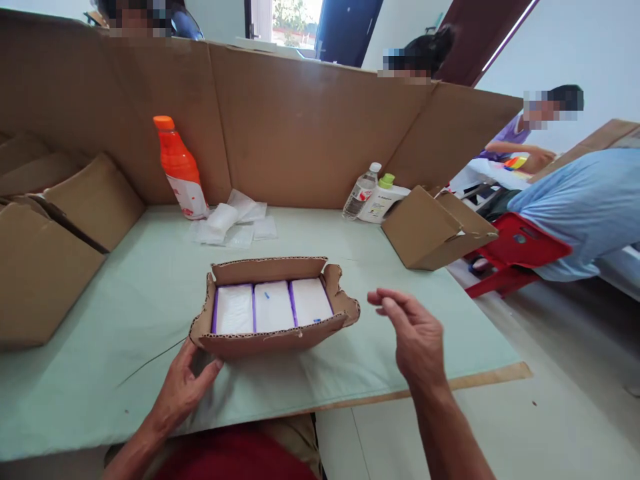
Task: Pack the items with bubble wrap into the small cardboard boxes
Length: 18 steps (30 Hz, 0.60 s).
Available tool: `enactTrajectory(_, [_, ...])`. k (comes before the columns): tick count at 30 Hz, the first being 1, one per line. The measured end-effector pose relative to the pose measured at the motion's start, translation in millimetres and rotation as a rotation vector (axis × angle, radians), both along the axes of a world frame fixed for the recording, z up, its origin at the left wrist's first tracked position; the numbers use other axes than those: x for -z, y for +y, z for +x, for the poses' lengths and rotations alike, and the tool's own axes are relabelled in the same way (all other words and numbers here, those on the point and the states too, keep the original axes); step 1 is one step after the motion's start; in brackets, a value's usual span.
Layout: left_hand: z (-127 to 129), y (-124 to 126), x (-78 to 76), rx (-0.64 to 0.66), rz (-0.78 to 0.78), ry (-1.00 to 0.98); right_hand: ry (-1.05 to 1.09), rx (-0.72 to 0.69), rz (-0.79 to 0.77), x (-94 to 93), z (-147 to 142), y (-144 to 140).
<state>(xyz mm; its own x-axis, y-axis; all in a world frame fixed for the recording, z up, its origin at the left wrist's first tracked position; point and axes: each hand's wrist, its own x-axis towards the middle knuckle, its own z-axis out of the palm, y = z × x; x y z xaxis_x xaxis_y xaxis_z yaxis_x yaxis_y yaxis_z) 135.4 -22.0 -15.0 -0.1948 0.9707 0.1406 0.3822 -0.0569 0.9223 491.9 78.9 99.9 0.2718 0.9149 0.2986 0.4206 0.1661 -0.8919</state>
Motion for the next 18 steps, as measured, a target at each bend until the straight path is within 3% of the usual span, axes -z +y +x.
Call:
enactTrajectory(4, [17.5, 8.9, 1.1, 0.024, -0.001, -0.046, 0.183, -0.176, -0.341, 78.6, -4.5, 0.8])
enactTrajectory(7, [20.1, 22.7, -3.6, 0.007, -0.003, -0.078, 0.239, -0.247, -0.383, 105.3, -29.1, -1.8])
enactTrajectory(13, [-12.8, 70.1, -18.9, -0.127, -0.013, -0.149, 0.129, -0.315, -0.357, 101.3, -81.8, 24.9])
enactTrajectory(18, [-40.5, 94.4, -12.0, -0.289, 0.012, -0.226, 0.204, -0.567, -0.399, 90.4, -117.7, 60.4])
